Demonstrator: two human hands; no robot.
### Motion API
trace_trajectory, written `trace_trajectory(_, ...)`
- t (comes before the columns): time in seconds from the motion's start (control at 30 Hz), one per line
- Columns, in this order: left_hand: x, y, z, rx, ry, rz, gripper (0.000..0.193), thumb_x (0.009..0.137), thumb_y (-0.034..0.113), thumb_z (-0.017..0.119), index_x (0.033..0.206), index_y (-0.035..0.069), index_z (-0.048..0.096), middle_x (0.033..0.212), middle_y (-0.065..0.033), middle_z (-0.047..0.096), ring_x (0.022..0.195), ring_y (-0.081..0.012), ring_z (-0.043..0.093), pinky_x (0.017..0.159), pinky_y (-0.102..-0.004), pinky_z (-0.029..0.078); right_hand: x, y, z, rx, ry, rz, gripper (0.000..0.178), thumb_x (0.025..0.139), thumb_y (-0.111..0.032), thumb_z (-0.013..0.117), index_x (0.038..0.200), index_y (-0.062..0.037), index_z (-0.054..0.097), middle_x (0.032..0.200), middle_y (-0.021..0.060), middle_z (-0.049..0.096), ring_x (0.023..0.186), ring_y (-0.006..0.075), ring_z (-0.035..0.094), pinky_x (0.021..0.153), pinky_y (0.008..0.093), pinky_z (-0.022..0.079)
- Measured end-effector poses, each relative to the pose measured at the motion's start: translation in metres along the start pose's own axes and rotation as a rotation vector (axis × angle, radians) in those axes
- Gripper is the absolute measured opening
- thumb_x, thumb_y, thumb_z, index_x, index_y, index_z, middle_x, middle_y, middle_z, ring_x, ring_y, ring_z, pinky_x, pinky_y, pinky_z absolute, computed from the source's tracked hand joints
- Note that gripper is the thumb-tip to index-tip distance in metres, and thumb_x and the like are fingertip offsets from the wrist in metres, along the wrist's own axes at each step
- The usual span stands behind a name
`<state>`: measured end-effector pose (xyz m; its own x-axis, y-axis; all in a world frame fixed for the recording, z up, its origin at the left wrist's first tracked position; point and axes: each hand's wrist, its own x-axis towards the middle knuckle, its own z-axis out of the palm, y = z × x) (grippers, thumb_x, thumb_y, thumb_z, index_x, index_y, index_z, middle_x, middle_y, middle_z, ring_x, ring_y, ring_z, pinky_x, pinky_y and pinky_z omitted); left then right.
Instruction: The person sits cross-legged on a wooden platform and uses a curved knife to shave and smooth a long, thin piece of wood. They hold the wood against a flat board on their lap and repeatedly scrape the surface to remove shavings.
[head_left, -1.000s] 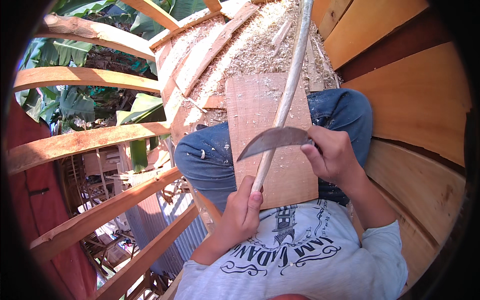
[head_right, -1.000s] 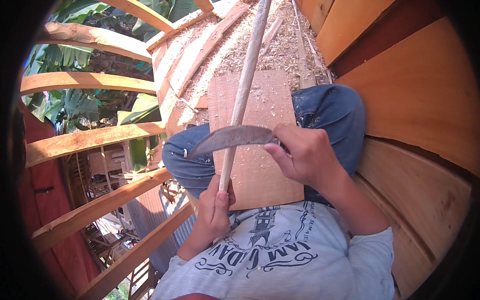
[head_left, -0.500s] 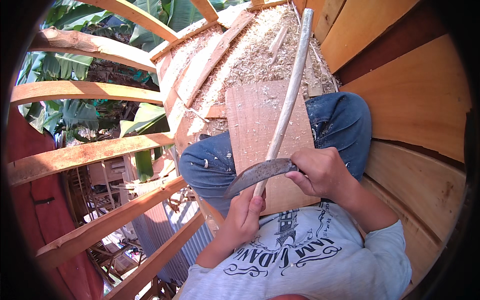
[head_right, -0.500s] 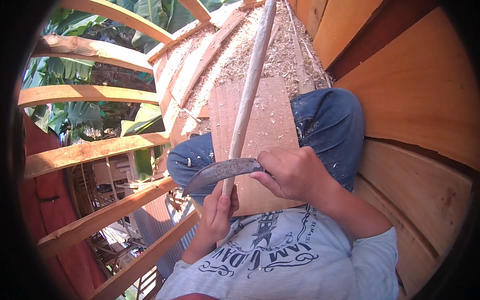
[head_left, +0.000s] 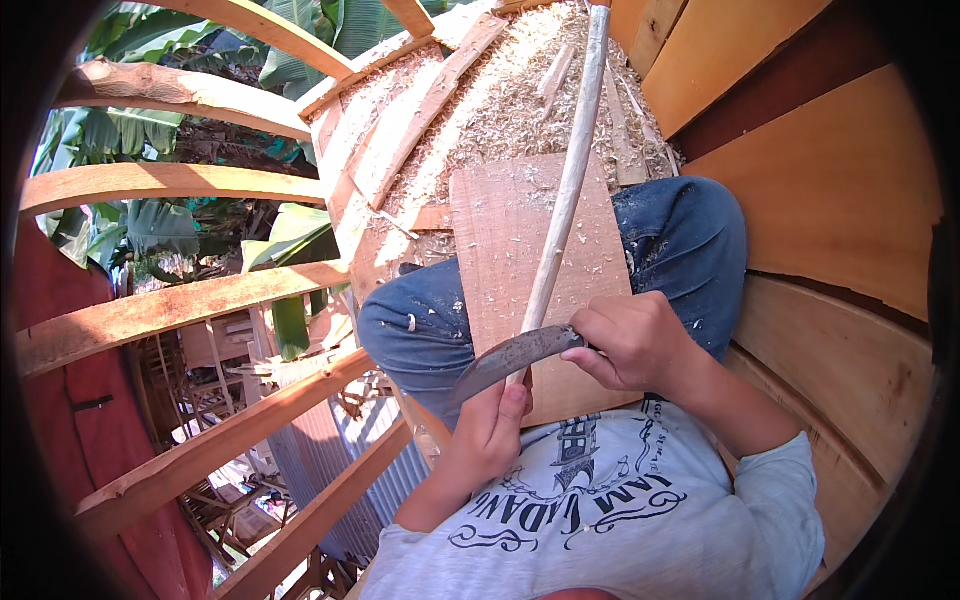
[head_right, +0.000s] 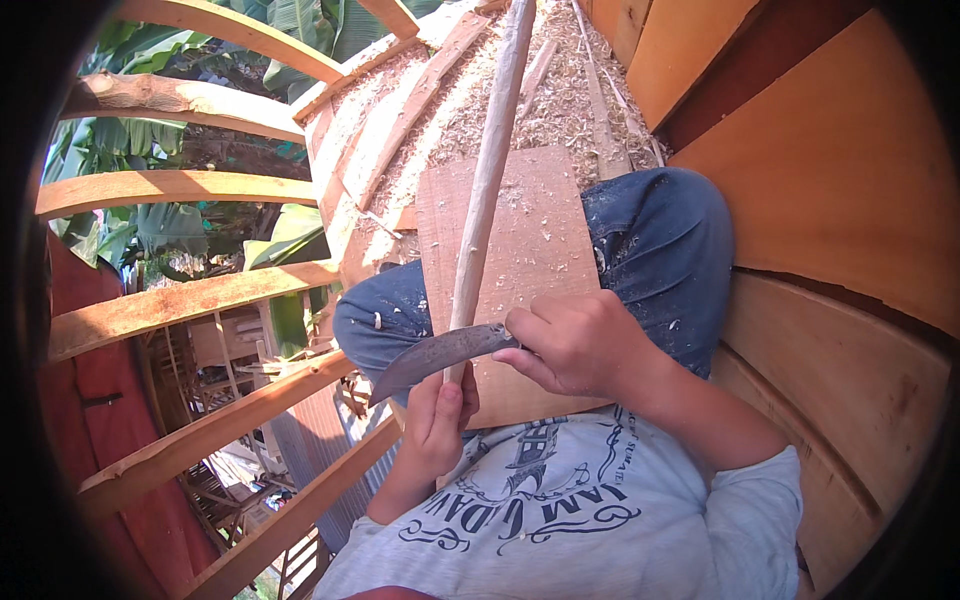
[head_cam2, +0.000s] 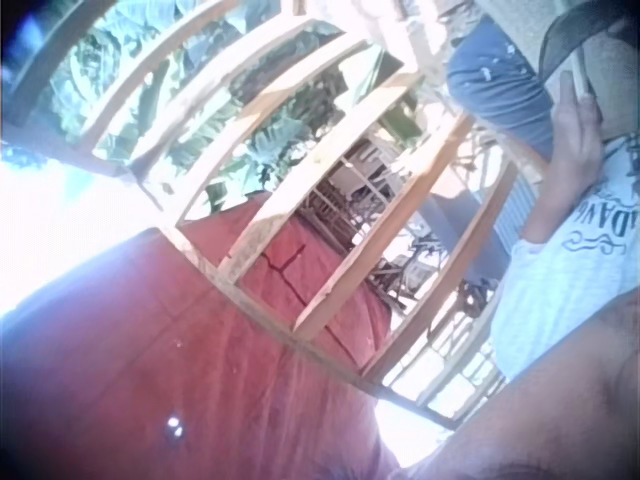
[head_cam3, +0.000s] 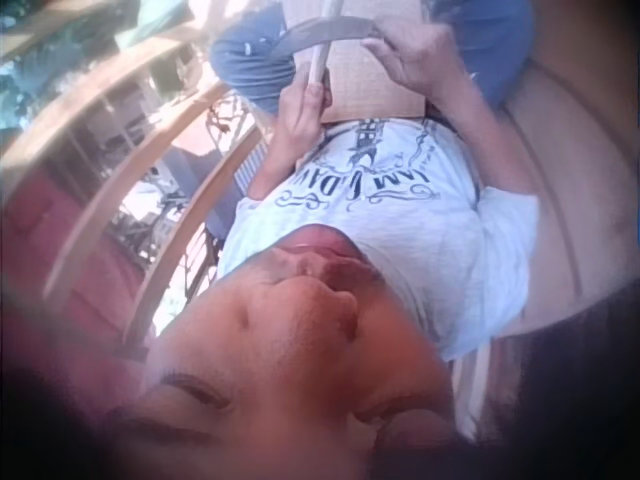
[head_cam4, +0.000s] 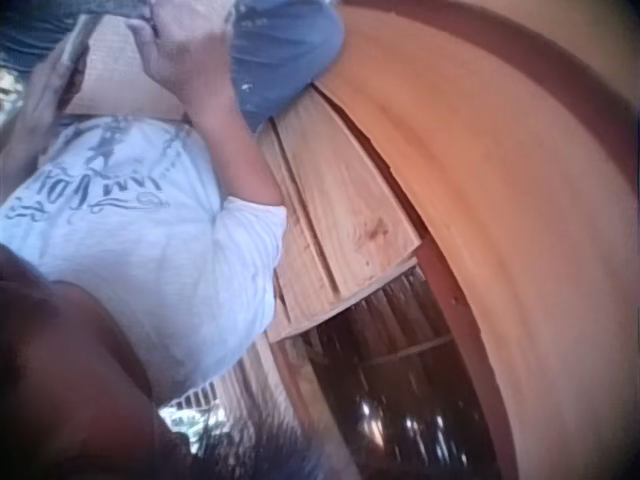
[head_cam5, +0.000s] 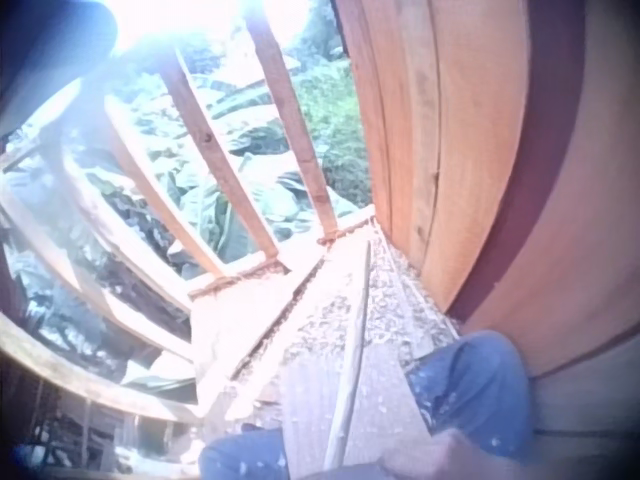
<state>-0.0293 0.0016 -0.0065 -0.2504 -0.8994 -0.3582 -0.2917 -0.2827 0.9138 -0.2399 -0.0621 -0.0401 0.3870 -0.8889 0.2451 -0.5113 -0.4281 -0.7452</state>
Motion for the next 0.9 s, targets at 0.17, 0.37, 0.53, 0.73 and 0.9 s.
trace_trajectory(0.17,0.006,0.006,0.002,-0.033,0.0,-0.019,0.042,0.1,0.039,0.033,0.099,0.0,0.046,0.065,-0.0003,0.042,0.053,-0.0044,0.034,0.046,-0.0205,0.026,0.002,0.009,-0.004,-0.027,0.063,0.124,0.025,0.087,-0.027,0.062,0.08,-0.0044,0.055,0.062,0.0128,0.054,0.057,0.0309,0.06,0.048,0.0371,0.046)
trace_trajectory(0.37,0.006,0.006,0.003,-0.015,0.027,-0.032,0.04,0.1,0.037,0.033,0.097,-0.001,0.047,0.065,0.0,0.042,0.053,-0.0048,0.034,0.046,-0.0204,0.026,0.01,0.028,-0.009,-0.135,0.071,0.158,0.026,0.085,-0.029,0.064,0.079,-0.0055,0.054,0.06,0.0099,0.053,0.054,0.0288,0.059,0.047,0.037,0.046)
trace_trajectory(0.53,-0.001,0.004,-0.001,0.097,0.006,-0.003,0.028,0.1,0.025,0.035,0.093,0.0,0.045,0.065,-0.0072,0.043,0.057,-0.0155,0.042,0.055,-0.0292,0.036,0.002,0.003,-0.004,-0.049,-0.017,-0.027,0.025,0.085,-0.028,0.063,0.078,-0.0057,0.054,0.059,0.0112,0.053,0.053,0.0292,0.059,0.046,0.0366,0.045)
trace_trajectory(0.73,0.0,0.008,0.004,0.083,0.049,0.017,0.035,0.1,0.032,0.034,0.096,0.0,0.047,0.065,-0.0035,0.043,0.055,-0.0093,0.039,0.05,-0.0249,0.031,0.0,-0.003,0.0,0.011,-0.052,-0.116,0.024,0.086,-0.026,0.062,0.079,-0.0041,0.055,0.06,0.0131,0.055,0.054,0.0315,0.059,0.046,0.0366,0.045)
trace_trajectory(0.9,0.0,0.013,0.006,0.089,0.065,0.022,0.035,0.1,0.032,0.035,0.096,-0.001,0.047,0.065,-0.0035,0.043,0.055,-0.0093,0.04,0.05,-0.0248,0.031,0.004,0.03,-0.001,0.042,0.122,0.161,0.025,0.085,-0.029,0.063,0.079,-0.0059,0.055,0.062,0.0106,0.054,0.055,0.0294,0.059,0.048,0.0375,0.047)
